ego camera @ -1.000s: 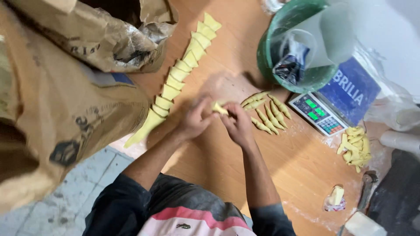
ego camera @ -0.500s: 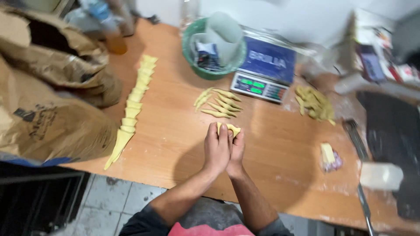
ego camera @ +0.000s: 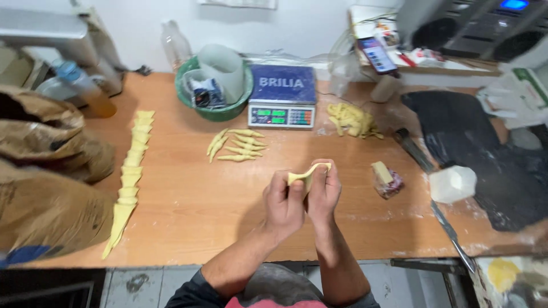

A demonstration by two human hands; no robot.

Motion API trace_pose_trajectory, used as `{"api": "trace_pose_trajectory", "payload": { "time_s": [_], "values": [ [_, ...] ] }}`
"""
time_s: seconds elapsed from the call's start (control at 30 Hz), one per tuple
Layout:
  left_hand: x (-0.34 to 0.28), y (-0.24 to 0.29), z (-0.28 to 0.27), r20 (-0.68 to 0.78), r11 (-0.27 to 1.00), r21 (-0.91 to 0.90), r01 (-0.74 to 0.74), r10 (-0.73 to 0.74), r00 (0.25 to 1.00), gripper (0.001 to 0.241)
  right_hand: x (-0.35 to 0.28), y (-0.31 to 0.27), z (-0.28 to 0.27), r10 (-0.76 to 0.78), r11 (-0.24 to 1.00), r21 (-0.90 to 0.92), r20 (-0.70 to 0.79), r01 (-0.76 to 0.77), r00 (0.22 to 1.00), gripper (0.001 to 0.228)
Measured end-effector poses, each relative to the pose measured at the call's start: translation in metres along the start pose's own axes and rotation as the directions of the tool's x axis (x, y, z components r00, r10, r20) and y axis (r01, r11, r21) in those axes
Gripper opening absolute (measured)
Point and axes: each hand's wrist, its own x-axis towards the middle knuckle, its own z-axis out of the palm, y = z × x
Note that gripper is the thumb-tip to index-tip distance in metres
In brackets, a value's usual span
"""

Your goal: Rolling triangular pieces of dough into croissant shapes on a wooden workbench.

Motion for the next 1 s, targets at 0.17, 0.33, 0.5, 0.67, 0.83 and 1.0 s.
{"api": "trace_pose_trajectory", "payload": {
  "time_s": [0.17,0.33,0.5,0.67,0.83,1.0],
  "values": [
    [0.001,-0.040,0.020,-0.151,0.978,-0.144,0.151,-0.173,0.973,0.024,-0.002,-0.020,-0.026,-0.032,0.979,0.195,-0.184,0.068,0.982,0.030],
    [-0.004,-0.013,0.014,-0.166,0.964,-0.263,0.036,-0.082,0.983,0.020,0.005,-0.017,-0.031,-0.246,0.969,-0.050,-0.323,0.244,0.914,0.034],
    [-0.001,-0.025,0.003,-0.092,0.925,-0.348,0.151,-0.194,0.977,0.014,0.008,-0.043,-0.036,-0.157,0.967,0.174,-0.175,0.187,0.972,0.034],
    [-0.016,-0.033,-0.013,-0.089,0.877,-0.393,0.276,-0.335,0.938,0.015,0.019,-0.018,-0.039,-0.087,0.957,0.272,-0.061,0.101,0.994,0.035],
    [-0.022,-0.026,-0.022,-0.109,0.978,-0.043,0.203,-0.206,0.972,0.017,-0.001,-0.012,-0.015,0.034,0.998,-0.061,0.090,-0.029,0.995,0.036],
    [-0.012,-0.012,-0.050,-0.014,0.822,0.570,-0.023,0.038,0.999,0.020,-0.051,0.023,-0.002,0.071,0.829,0.368,0.678,-0.422,0.732,0.056]
  ]
}}
